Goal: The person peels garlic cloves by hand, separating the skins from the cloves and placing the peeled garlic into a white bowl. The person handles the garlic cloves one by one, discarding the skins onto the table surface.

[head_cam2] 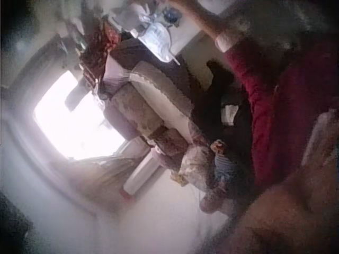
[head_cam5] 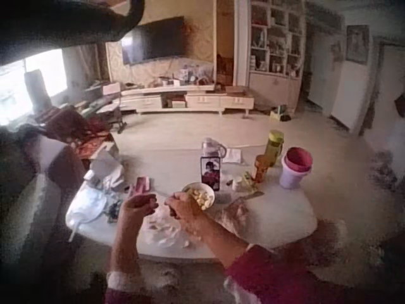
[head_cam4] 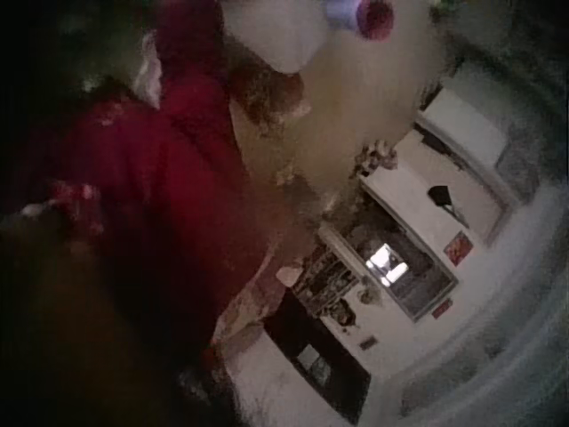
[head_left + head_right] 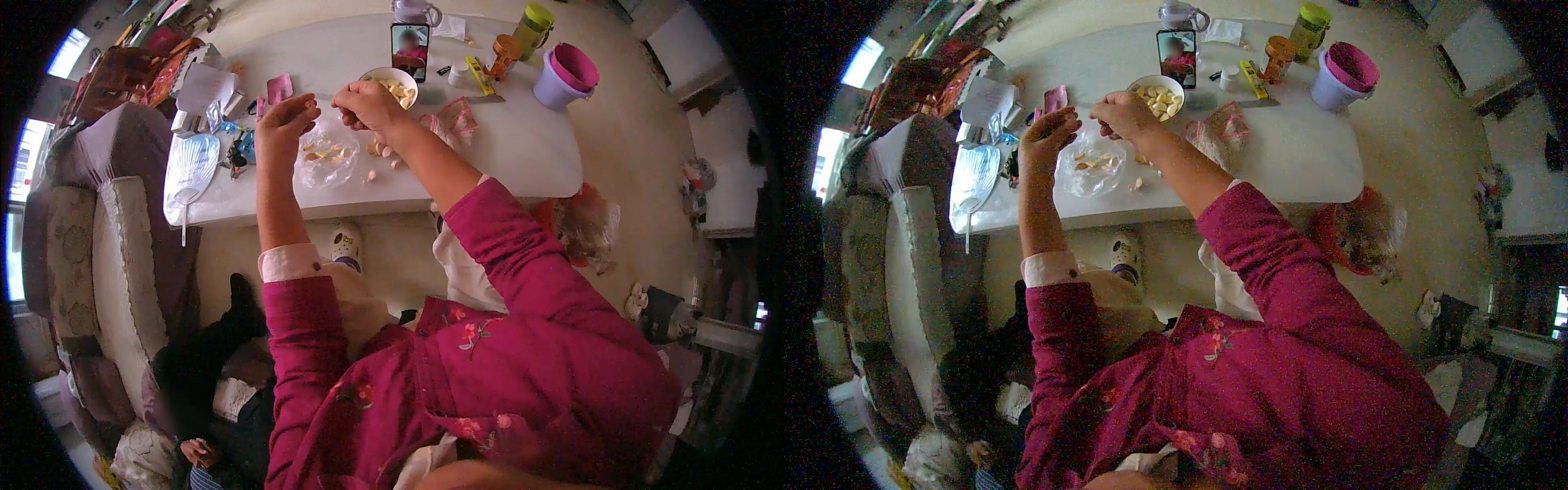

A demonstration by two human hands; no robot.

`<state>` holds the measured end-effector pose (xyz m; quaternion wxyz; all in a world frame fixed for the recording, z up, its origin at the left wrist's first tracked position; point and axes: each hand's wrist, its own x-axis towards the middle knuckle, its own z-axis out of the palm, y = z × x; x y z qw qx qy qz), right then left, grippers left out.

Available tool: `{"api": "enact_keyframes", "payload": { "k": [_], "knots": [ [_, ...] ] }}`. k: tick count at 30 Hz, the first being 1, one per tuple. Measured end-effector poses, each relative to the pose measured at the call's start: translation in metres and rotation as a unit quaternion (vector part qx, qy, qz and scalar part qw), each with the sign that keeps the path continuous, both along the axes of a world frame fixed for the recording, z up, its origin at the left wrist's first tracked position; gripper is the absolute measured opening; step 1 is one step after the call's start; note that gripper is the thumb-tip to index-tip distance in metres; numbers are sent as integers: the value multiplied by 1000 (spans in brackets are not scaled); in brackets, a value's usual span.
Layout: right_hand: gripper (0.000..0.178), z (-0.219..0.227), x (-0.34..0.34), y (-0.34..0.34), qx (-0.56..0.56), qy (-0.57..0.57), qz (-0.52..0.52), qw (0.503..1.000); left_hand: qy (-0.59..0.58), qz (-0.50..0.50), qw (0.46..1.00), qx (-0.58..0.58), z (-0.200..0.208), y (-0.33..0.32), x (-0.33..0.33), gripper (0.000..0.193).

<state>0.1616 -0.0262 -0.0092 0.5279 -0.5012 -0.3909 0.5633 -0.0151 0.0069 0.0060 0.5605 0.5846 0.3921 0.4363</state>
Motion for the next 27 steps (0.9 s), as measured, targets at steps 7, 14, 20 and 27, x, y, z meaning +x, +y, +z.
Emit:
{"api": "enact_keyframes", "payload": {
  "k": [7, 14, 20, 27],
  "knots": [
    [33, 1, -10, -3, 17, -58, 24, 998, 81, -15, 994, 70, -1, -5, 7, 25],
    [27, 2, -9, -4, -7, -51, 34, 998, 86, -14, 994, 73, 2, -9, 8, 25],
    [22, 4, -10, -5, -18, -44, 39, 998, 88, -12, 994, 68, 0, -9, 5, 24],
    [17, 2, -12, -5, 16, -96, 28, 995, 124, -13, 990, 71, 1, -10, 3, 24]
  ]
}}
